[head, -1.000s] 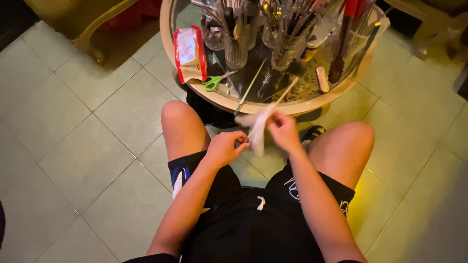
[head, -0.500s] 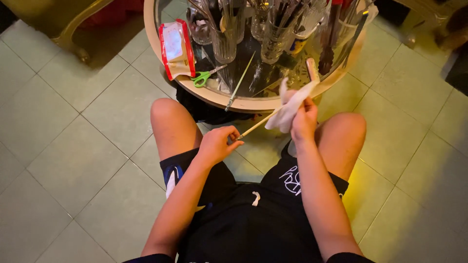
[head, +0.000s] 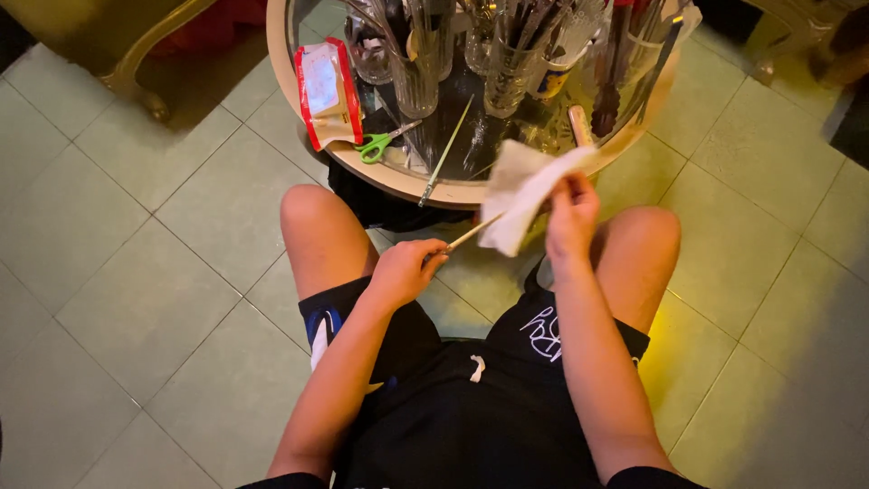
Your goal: The recorder is wiping individual reusable straws or stirrers with a tissue.
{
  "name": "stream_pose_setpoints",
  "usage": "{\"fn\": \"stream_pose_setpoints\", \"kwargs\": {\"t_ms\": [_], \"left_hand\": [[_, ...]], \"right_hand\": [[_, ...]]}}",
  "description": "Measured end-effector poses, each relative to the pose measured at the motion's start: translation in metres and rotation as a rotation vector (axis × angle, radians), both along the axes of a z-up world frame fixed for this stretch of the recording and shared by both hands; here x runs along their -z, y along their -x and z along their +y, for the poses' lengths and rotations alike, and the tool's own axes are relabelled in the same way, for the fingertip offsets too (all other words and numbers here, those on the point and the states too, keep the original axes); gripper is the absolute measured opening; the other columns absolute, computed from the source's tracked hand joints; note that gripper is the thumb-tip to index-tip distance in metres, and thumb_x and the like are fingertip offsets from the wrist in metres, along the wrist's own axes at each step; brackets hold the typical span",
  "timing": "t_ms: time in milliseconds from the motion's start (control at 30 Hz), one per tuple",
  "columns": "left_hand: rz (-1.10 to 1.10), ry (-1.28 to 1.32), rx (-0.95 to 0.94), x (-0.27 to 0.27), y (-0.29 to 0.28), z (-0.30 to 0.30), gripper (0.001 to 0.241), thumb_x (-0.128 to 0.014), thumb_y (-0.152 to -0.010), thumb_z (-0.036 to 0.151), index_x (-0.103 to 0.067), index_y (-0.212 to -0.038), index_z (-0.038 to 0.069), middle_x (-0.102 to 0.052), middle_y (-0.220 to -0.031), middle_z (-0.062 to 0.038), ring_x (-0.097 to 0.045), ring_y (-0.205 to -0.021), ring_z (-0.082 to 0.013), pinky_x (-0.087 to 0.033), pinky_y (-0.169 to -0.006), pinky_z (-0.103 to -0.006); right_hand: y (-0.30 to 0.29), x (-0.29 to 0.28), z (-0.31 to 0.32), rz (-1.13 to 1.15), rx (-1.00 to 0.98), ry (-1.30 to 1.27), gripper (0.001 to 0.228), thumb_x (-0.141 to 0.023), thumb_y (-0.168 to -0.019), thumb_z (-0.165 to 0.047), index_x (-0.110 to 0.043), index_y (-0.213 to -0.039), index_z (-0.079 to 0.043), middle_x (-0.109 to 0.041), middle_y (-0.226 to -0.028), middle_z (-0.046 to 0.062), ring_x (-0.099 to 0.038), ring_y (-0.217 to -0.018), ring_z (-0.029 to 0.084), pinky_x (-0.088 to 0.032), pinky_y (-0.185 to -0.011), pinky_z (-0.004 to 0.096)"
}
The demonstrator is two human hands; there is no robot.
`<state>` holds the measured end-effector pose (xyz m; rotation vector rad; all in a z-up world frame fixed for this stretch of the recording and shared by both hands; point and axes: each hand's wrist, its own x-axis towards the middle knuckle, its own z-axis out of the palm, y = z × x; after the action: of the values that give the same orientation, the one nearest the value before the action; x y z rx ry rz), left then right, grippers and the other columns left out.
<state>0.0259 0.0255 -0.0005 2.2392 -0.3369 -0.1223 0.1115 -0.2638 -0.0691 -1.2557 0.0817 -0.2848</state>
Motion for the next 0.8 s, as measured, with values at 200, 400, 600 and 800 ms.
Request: {"fn": "stream_pose_setpoints", "kwargs": {"t_ms": [200,400,600,800], "left_hand": [[-0.041,-0.012,0.007,-0.001,-0.001,-0.001,0.018,-0.070,-0.092,0.023,-0.074,-0.106,0.012,-0.075,-0.092,-0.012,-0.070,-0.079,-0.0340,-0.054,-0.066,-0.0445],[-0.026,-0.051,-0.001,-0.002,0.000,0.000,0.017,-0.071,-0.091,0.025,-0.075,-0.102,0.014,-0.075,-0.088,-0.010,-0.071,-0.074,-0.0319,-0.054,-0.064,-0.0430],[0.036,-0.071,0.003,-0.010,0.000,-0.001,0.016,-0.071,-0.091,0.027,-0.073,-0.100,0.013,-0.073,-0.080,-0.010,-0.070,-0.070,-0.0314,-0.052,-0.061,-0.0434],[-0.040,0.021,0.002,-0.010,0.000,-0.003,0.020,-0.073,-0.090,0.025,-0.073,-0.104,0.012,-0.076,-0.088,-0.009,-0.072,-0.075,-0.0280,-0.055,-0.063,-0.0394]], "right_hand": [[0.004,-0.013,-0.001,-0.079,0.064,-0.148,0.018,-0.064,-0.105,-0.007,-0.067,-0.122,-0.001,-0.071,-0.113,0.004,-0.067,-0.101,0.012,-0.054,-0.093,0.026],[0.007,-0.003,0.012,-0.004,-0.076,-0.141,0.022,-0.065,-0.103,-0.008,-0.068,-0.124,-0.001,-0.073,-0.112,0.005,-0.069,-0.097,0.013,-0.057,-0.088,0.027],[0.018,-0.003,0.024,0.192,-0.285,0.570,0.023,-0.067,-0.094,-0.004,-0.078,-0.114,-0.002,-0.078,-0.092,0.006,-0.067,-0.079,0.013,-0.053,-0.074,0.027],[0.020,-0.010,0.028,0.084,-0.340,0.503,0.019,-0.071,-0.093,-0.005,-0.075,-0.111,-0.002,-0.075,-0.096,0.003,-0.064,-0.083,0.009,-0.053,-0.076,0.025]]}}
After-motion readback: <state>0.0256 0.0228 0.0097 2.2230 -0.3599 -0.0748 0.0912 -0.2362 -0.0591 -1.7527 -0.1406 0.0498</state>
